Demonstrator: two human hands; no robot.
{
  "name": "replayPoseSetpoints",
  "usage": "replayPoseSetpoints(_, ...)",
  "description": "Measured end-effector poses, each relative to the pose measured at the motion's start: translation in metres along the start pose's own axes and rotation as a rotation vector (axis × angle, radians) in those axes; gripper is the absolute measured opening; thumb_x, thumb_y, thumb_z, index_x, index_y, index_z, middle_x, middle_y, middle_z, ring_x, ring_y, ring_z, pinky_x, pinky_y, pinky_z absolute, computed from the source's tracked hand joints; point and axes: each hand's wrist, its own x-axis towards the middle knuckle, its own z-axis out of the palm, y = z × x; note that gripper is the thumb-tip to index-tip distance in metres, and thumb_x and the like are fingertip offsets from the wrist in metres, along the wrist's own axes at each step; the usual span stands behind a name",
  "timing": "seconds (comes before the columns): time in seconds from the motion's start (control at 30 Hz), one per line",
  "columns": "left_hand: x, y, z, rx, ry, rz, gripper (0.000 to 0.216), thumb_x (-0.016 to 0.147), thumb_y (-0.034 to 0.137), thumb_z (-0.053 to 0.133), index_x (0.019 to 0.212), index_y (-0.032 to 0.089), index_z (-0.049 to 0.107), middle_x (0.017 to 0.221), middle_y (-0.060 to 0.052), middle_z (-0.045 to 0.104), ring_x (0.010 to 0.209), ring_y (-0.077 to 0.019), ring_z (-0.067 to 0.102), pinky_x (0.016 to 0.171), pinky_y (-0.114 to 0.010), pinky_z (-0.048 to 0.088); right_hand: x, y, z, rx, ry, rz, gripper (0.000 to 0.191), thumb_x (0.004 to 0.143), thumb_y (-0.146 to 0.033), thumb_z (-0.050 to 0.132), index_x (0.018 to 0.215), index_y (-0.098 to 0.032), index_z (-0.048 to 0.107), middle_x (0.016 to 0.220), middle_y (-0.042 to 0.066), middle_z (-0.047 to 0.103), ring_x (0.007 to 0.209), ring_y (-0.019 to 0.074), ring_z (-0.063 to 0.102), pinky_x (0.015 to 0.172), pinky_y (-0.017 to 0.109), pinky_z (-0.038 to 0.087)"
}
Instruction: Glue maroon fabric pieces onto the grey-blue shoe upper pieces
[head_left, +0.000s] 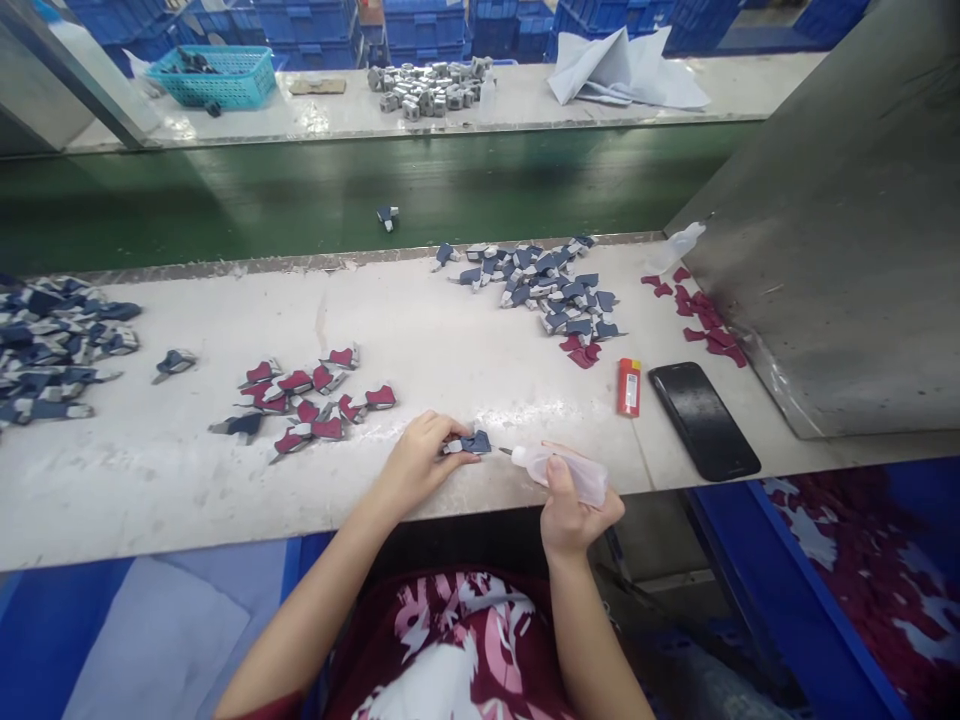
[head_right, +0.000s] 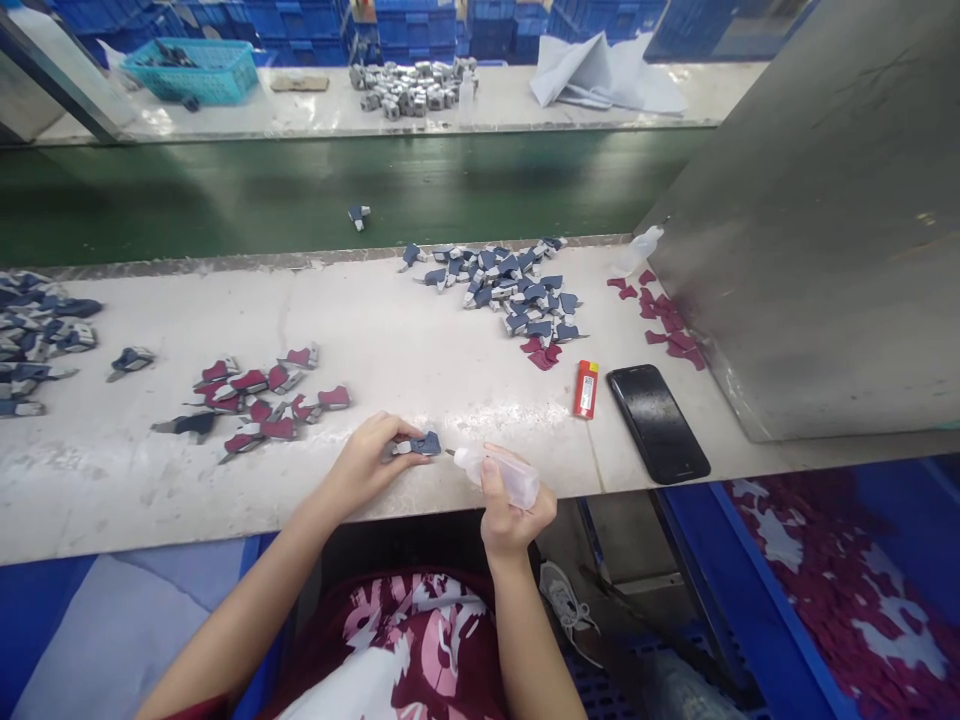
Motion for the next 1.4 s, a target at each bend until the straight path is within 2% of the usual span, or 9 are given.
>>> replayPoseSetpoints(0.23,0.0,0.0,0.001,-0.014,0.008,0.001,0.02,0.088,0.036,0.074,0.095,0.02,0.064,0.093,-0.005,0.072,0.089,-0.0227,0.065,0.079,-0.035,0.051,-0.004,-0.005,0.01,-0.018,-0.138,0.022,0.027,0.085,-0.039,0.072,0.086,-0.013,0.077,0.08,0.012,0.078,0.067,0.0254,0.075,0.059,0.034,0.061)
replayPoseSetpoints(0.8,0.0,0.0,0.0,-0.026,-0.002,0.007,0.017,0.087,0.03,0.075,0.095,0.02,0.064,0.095,-0.006,0.073,0.092,-0.0233,0.065,0.082,-0.036,0.051,-0.001,-0.007,0.011,-0.003,-0.227,0.053,0.028,0.084,-0.041,0.072,0.084,-0.014,0.078,0.08,0.011,0.079,0.069,0.0258,0.075,0.061,0.035,0.062)
replayPoseSetpoints(1.0,0.0,-0.001,0.0,-0.013,0.0,0.018,0.018,0.086,0.028,0.077,0.096,0.019,0.064,0.095,-0.006,0.073,0.092,-0.0236,0.065,0.082,-0.036,0.051,0.0,-0.006,0.009,0.014,-0.172,0.092,0.029,0.083,-0.041,0.074,0.081,-0.012,0.078,0.073,0.009,0.078,0.06,0.0243,0.073,0.053,0.032,0.059)
replayPoseSetpoints(1.2,-0.001,-0.001,0.0,-0.006,-0.009,0.011,0.018,0.087,0.028,0.076,0.096,0.02,0.064,0.096,-0.006,0.073,0.092,-0.024,0.065,0.082,-0.036,0.052,-0.005,-0.001,0.006,0.015,-0.026,0.133,0.029,0.081,-0.04,0.076,0.08,-0.01,0.078,0.07,0.01,0.077,0.06,0.0257,0.073,0.05,0.032,0.056)
replayPoseSetpoints(1.4,-0.001,-0.001,-0.001,-0.012,0.0,0.022,0.018,0.086,0.027,0.076,0.096,0.018,0.064,0.094,-0.006,0.072,0.091,-0.0235,0.065,0.081,-0.035,0.051,-0.008,0.001,0.006,-0.057,0.083,0.107,0.031,0.079,-0.041,0.076,0.073,-0.01,0.076,0.058,0.006,0.07,0.054,0.0247,0.069,0.051,0.035,0.055)
